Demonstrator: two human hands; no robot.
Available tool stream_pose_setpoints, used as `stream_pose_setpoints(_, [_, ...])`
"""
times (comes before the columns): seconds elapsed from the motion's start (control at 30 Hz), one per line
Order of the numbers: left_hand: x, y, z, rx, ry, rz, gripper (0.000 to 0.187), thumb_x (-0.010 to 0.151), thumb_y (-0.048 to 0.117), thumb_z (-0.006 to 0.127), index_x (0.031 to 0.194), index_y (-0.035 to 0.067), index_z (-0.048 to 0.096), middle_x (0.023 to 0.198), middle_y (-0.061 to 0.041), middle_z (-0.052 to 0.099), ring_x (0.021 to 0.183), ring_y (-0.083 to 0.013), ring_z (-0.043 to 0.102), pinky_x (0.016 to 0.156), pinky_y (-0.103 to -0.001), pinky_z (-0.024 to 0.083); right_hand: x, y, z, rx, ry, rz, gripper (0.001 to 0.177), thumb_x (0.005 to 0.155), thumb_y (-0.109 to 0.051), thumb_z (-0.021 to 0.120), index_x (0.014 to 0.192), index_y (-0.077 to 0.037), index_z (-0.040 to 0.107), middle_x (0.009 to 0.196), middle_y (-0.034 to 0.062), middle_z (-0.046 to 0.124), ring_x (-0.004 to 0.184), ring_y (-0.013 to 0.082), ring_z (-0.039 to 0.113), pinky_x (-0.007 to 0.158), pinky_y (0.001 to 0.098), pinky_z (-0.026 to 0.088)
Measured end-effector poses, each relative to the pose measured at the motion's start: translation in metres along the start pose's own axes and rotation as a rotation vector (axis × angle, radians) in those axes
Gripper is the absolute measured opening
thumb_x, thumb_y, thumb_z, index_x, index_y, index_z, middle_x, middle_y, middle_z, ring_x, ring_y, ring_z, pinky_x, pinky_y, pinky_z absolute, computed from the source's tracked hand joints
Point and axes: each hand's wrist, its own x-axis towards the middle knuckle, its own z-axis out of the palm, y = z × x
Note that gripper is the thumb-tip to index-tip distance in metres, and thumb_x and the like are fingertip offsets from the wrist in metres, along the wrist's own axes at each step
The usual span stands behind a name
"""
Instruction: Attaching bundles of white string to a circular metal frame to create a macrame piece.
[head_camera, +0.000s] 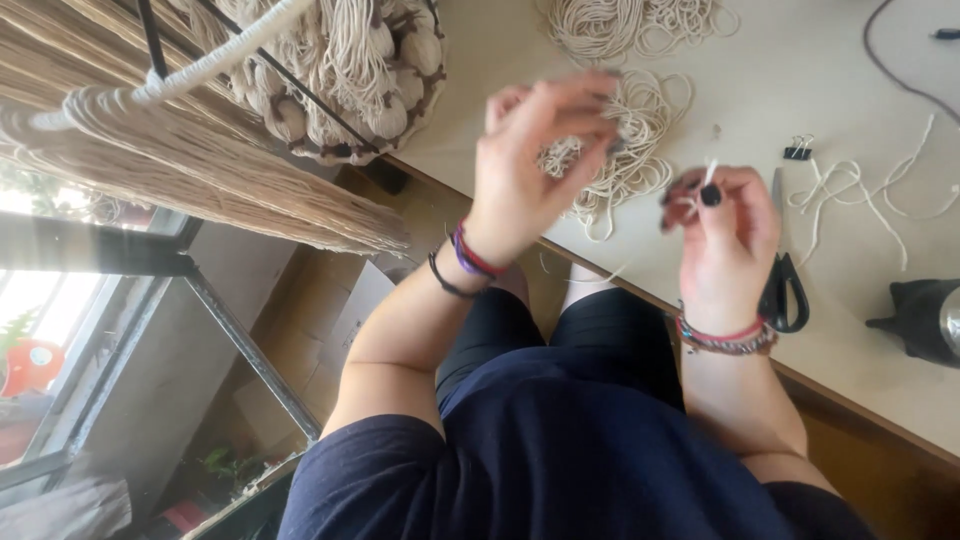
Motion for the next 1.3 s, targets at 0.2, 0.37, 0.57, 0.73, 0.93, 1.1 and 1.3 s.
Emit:
stream_pose_setpoints(0.2, [-0.033, 0.034, 0.012, -0.173, -0.041, -0.163, 0.033, 0.103, 0.024, 0.069, 0.133, 0.027, 0.055, 0.107, 0.011, 0.081, 0.111, -0.0015, 0.059, 0.115, -0.030, 0.029, 0.005, 0.009, 0.034, 0.253, 0.028, -0.095, 0.012, 0.104, -0.017, 0.063, 0.103, -0.006, 0.057, 0.101, 0.0142, 0.065, 0.095, 0.0236, 0.065, 0.091, 0.0329, 0.052])
stream_pose_setpoints(0.37, [-0.042, 0.024, 0.018, -0.461, 0.100, -0.319, 0.035, 0.102, 0.029, 0.068, 0.133, 0.019, 0.054, 0.099, 0.002, 0.078, 0.126, -0.0186, 0.068, 0.121, -0.038, 0.049, 0.000, 0.011, 0.040, 0.150, 0.019, -0.031, 0.021, 0.101, -0.021, 0.071, 0.102, -0.001, 0.064, 0.086, 0.0144, 0.065, 0.061, 0.0213, 0.054, 0.056, 0.0319, 0.051])
stream_pose_setpoints(0.57, [-0.049, 0.014, 0.027, -0.516, 0.147, -0.357, 0.037, 0.102, 0.029, 0.069, 0.135, 0.019, 0.055, 0.095, 0.000, 0.078, 0.122, -0.0184, 0.070, 0.119, -0.035, 0.050, -0.005, 0.013, 0.035, -0.116, 0.000, -0.048, 0.028, 0.100, -0.024, 0.073, 0.100, 0.003, 0.067, 0.079, 0.0115, 0.064, 0.063, 0.0161, 0.052, 0.056, 0.0249, 0.043])
stream_pose_setpoints(0.73, [-0.048, 0.015, 0.028, -0.583, 0.167, -0.404, 0.032, 0.099, 0.015, 0.070, 0.129, 0.015, 0.059, 0.104, -0.009, 0.075, 0.114, -0.0151, 0.071, 0.087, -0.029, 0.069, -0.006, 0.012, 0.031, -0.184, -0.028, 0.014, 0.019, 0.101, -0.016, 0.073, 0.105, 0.002, 0.070, 0.085, 0.0095, 0.069, 0.069, 0.0116, 0.057, 0.062, 0.0221, 0.046])
stream_pose_setpoints(0.93, [-0.056, -0.001, 0.035, -0.431, 0.151, -0.274, 0.039, 0.102, 0.020, 0.072, 0.141, 0.020, 0.062, 0.102, 0.002, 0.081, 0.128, -0.0184, 0.069, 0.120, -0.038, 0.036, 0.002, 0.027, 0.023, -0.202, -0.065, -0.097, 0.019, 0.104, -0.012, 0.072, 0.093, 0.003, 0.072, 0.074, 0.0150, 0.066, 0.071, 0.0149, 0.064, 0.064, 0.0250, 0.051])
stream_pose_setpoints(1.1, [-0.051, 0.007, 0.020, -0.282, -0.079, -0.348, 0.042, 0.112, 0.038, 0.053, 0.153, 0.027, 0.046, 0.123, 0.005, 0.080, 0.134, -0.0067, 0.063, 0.122, -0.031, 0.028, -0.002, 0.013, 0.025, -0.165, -0.056, 0.078, 0.023, 0.101, -0.021, 0.072, 0.103, 0.001, 0.068, 0.082, 0.0111, 0.066, 0.075, 0.0154, 0.063, 0.070, 0.0242, 0.051])
stream_pose_setpoints(1.3, [-0.053, 0.003, 0.021, -0.251, -0.177, -0.294, 0.056, 0.112, 0.015, 0.057, 0.161, 0.027, 0.033, 0.124, 0.011, 0.080, 0.145, -0.0054, 0.061, 0.125, -0.031, 0.027, -0.003, 0.016, 0.018, -0.236, -0.057, 0.082, 0.023, 0.103, -0.021, 0.071, 0.103, 0.001, 0.068, 0.080, 0.0123, 0.068, 0.071, 0.0151, 0.064, 0.061, 0.0232, 0.046])
